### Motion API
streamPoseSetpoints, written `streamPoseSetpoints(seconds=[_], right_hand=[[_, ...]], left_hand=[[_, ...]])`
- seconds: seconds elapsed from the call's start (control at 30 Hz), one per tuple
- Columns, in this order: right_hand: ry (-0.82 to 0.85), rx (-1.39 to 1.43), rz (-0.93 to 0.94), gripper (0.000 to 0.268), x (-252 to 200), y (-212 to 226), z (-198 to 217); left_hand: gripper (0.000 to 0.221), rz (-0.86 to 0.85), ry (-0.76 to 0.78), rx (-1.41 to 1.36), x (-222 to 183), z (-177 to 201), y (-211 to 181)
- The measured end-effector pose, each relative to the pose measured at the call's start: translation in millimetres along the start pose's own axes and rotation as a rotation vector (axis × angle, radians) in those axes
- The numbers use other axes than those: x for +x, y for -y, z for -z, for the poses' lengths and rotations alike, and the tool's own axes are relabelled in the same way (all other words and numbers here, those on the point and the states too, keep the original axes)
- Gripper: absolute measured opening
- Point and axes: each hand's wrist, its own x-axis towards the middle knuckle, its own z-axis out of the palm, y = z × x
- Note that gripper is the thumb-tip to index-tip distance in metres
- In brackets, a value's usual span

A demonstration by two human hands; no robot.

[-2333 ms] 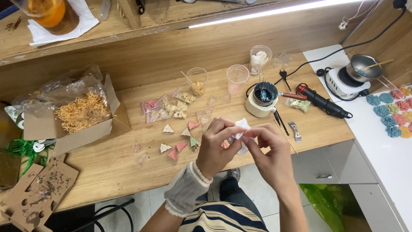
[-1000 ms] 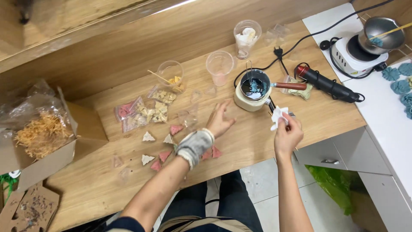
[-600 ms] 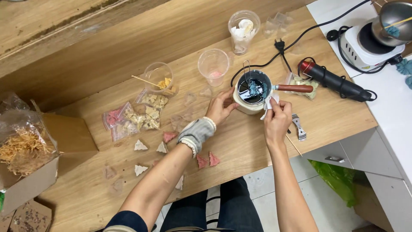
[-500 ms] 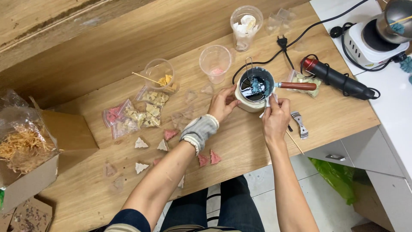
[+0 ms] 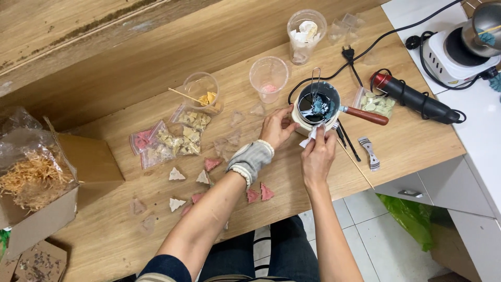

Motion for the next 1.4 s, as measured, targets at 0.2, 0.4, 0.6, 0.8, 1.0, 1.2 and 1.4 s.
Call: streamPoseSetpoints(seconds=[0.2,0.4,0.6,0.8,1.0,1.2,1.4], right_hand=[[0.016,0.109,-0.119,0.041,-6,9,-12],[-0.053,0.133,-0.069,0.043,-15,-3,-39],[0.011,0.448,-0.226,0.035,-22,-13,-35],[-0.07,1.594,-0.881,0.027,-49,-35,-13],[0.098,0.408,-0.22,0.02,-67,-21,4],[0.132,0.29,-0.049,0.034,-33,-3,61],[-0.146,0.233,-0.212,0.021,5,-47,96]], left_hand=[[0.059,-0.016,-0.015,-0.029,0,-2,4],[0.052,0.031,-0.016,-0.028,0,-3,5],[0.046,0.197,-0.09,-0.03,-8,-4,18],[0.041,0.908,0.144,-0.698,-80,-4,4],[0.029,0.649,0.171,-0.999,-111,-17,10],[0.026,0.381,-0.274,-0.385,-41,-17,54],[0.039,-0.143,-0.424,0.162,-26,-24,-23]])
